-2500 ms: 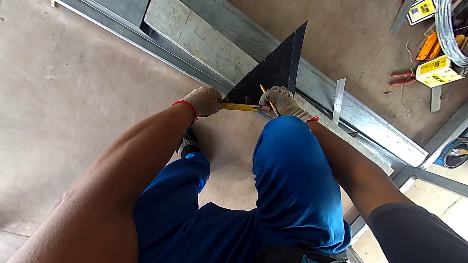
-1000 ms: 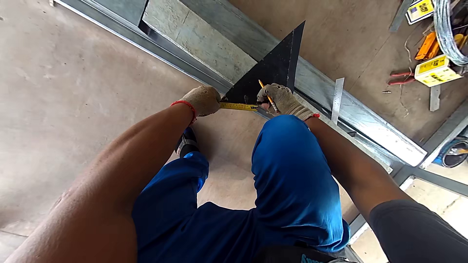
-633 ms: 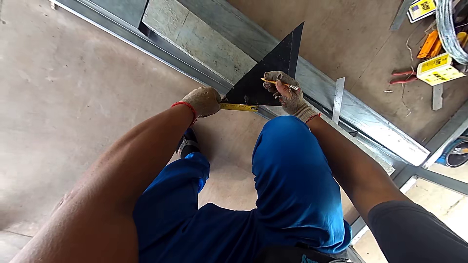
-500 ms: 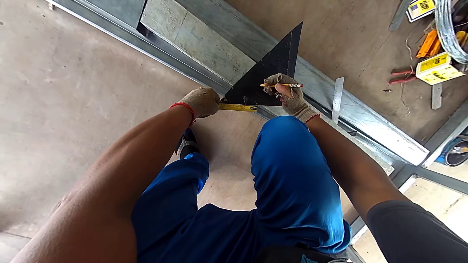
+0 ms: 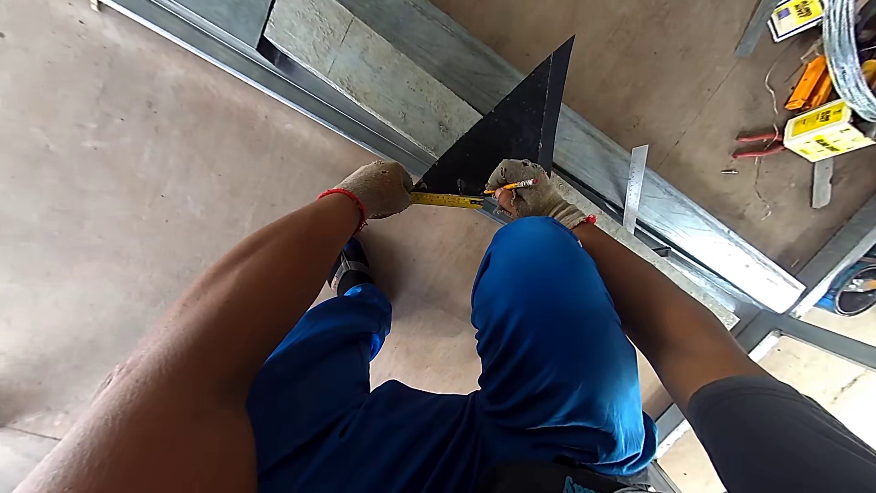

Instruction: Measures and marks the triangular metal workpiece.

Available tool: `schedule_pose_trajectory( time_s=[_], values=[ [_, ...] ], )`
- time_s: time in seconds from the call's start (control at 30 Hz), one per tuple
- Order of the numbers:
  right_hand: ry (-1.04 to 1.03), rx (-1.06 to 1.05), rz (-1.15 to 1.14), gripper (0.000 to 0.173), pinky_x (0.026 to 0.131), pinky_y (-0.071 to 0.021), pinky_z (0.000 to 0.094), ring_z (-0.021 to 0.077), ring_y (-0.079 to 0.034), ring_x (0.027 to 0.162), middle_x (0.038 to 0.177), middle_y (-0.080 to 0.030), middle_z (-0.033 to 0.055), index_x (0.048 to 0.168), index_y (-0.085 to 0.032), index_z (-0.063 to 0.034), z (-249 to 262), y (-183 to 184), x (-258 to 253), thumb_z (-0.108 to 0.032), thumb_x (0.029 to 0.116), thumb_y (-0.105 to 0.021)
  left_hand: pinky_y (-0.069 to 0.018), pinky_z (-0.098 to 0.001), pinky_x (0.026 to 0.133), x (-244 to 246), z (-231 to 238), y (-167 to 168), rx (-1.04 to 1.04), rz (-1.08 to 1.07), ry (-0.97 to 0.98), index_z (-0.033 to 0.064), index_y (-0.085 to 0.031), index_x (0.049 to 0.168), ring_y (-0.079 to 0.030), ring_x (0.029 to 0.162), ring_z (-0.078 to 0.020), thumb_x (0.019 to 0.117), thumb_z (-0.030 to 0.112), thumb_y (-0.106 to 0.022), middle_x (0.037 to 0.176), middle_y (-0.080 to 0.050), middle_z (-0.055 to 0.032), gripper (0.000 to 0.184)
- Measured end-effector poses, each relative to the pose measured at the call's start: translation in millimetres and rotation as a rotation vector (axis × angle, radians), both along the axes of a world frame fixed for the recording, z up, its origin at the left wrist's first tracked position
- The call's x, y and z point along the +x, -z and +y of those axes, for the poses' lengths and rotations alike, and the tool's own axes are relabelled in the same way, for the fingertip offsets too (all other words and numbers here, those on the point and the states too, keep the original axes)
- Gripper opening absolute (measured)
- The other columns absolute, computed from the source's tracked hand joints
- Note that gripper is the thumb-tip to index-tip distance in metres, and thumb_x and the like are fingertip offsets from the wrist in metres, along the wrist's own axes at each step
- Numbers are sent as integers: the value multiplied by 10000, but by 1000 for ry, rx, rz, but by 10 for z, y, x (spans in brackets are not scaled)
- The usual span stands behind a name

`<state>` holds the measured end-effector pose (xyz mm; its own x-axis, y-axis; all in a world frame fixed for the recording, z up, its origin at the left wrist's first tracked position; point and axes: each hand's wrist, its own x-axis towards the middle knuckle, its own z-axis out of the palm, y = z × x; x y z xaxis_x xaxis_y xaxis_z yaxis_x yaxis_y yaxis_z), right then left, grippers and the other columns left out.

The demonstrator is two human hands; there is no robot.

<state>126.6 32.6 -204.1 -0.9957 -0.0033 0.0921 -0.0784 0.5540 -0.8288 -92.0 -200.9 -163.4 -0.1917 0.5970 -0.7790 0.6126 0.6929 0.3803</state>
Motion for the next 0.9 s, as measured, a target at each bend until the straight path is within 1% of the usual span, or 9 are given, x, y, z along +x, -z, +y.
schedule_pose_trajectory(
  time_s=[0.07,0.27,0.37,0.53,0.63,0.7,0.77,0.83,0.9],
  values=[
    [-7,19,3,410,787,-564,414,196,-693,853,907,-727,77,980,-725,-76,2,17,2,-423,976,-506,-489,-599,667,2,-2,-7,0,-3,-4,124,-695,812,-647,770,-324,961,219,-638,776,-658,-115,186],
    [13,14,-18,396,773,-565,425,203,-693,836,900,-724,87,999,-724,-59,-7,-26,0,-390,979,-508,-487,-579,650,-1,20,-37,-22,-8,1,128,-693,814,-639,745,-307,970,224,-641,758,-650,-101,191],
    [1,12,-15,458,772,-562,417,195,-688,835,891,-720,82,985,-720,-65,4,-31,4,-460,999,-488,-482,-582,649,0,28,-40,-28,0,19,123,-685,809,-636,744,-313,976,230,-638,751,-643,-108,204],
    [-9,8,-39,449,786,-559,409,186,-682,855,905,-714,75,985,-709,-67,18,-62,10,-455,1002,-483,-489,-579,662,-12,9,1,-9,-1,25,121,-680,798,-637,753,-308,977,240,-639,749,-640,-105,219],
    [10,0,-28,359,779,-567,400,184,-688,840,899,-721,79,979,-715,-55,0,-66,6,-363,969,-530,-488,-582,654,-17,2,12,-2,-7,15,122,-686,803,-637,743,-312,975,233,-641,746,-641,-105,210],
    [3,3,-32,336,794,-565,423,204,-694,858,914,-726,87,989,-718,-54,1,-56,5,-339,962,-541,-497,-587,663,-17,7,5,-1,-9,8,117,-699,821,-644,749,-317,977,232,-643,761,-654,-111,201],
    [-9,16,-45,366,820,-557,453,231,-698,886,929,-731,97,993,-724,-57,8,-58,7,-365,968,-529,-495,-579,659,-10,20,-17,-15,-7,12,117,-694,821,-640,741,-311,984,236,-636,756,-650,-108,211],
    [-13,28,-39,404,817,-555,457,230,-696,883,920,-728,91,983,-727,-72,12,-38,4,-413,975,-510,-481,-561,622,-4,24,-33,-22,-5,19,117,-679,803,-626,702,-299,991,235,-624,727,-633,-104,229],
    [-19,26,-26,417,814,-546,457,225,-690,878,910,-722,84,972,-725,-86,13,-4,6,-439,981,-503,-480,-572,637,-3,17,-39,-16,-7,12,119,-674,792,-627,716,-304,986,230,-631,726,-630,-105,228]
  ],
)
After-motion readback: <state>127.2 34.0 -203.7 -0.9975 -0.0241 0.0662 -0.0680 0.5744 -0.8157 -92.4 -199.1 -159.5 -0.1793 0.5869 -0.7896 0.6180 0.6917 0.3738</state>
